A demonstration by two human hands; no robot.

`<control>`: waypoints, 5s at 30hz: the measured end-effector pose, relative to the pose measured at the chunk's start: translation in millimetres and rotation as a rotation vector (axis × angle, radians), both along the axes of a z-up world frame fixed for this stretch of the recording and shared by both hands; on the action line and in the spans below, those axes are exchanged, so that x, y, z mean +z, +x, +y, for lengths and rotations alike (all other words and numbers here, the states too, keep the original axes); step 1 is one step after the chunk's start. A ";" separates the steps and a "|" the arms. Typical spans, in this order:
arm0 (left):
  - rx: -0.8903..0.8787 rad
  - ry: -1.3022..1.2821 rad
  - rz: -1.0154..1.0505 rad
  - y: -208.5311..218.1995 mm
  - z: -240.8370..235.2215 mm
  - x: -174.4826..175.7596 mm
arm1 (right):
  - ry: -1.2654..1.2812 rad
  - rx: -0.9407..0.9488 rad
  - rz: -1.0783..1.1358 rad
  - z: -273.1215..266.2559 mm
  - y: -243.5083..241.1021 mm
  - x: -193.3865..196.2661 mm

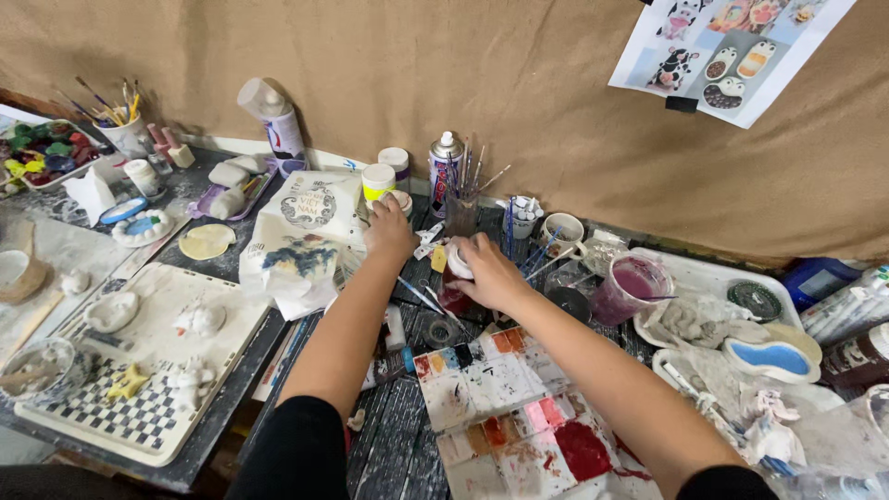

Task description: The person paints small heart-shaped clay figures using a fine brush and a watercolor palette. They apply red paint to the figures, then add green paint to the palette and continue painting. The workspace is cluttered with paint containers, brushes, and other clay pieces.

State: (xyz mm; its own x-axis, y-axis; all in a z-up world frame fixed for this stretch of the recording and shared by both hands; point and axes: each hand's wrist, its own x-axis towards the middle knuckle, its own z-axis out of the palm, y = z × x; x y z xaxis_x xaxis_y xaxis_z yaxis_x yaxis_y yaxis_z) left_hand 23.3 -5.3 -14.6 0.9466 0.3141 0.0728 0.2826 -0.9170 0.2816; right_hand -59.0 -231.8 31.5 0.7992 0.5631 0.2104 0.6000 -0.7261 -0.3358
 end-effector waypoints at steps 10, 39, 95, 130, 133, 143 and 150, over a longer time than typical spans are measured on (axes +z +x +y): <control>0.140 -0.104 -0.022 28.4 6.0 8.4 | -0.037 0.200 -0.028 -21.2 1.0 10.4; -0.630 -1.146 -0.391 -352.4 -206.5 132.6 | 0.649 0.154 0.074 -177.0 -281.0 58.5; -1.089 -2.221 2.038 -357.5 -269.7 9.4 | 0.133 0.712 -0.714 -288.5 -293.5 90.5; -1.379 -0.641 0.422 -338.9 -243.2 152.5 | 0.209 0.338 0.177 -277.9 -308.7 157.5; -1.399 -0.683 0.507 -335.1 -249.8 138.4 | 0.079 0.247 0.033 -284.6 -324.2 146.9; -1.327 -0.944 0.944 -315.5 -260.3 98.0 | 0.218 -0.032 -0.437 -346.0 -353.7 63.7; -1.239 -0.946 0.346 -324.5 -232.4 97.8 | 0.701 -0.518 -0.279 -370.0 -384.2 4.4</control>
State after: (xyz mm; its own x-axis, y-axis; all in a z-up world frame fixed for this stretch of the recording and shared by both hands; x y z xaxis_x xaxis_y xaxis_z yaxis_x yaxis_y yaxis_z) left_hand -301.2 -237.7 83.2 0.5686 -0.8214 0.0441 -0.3020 -0.1586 0.9400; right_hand -443.2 -601.8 35.9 0.7851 -0.1814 0.5922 0.3815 -0.6116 -0.6931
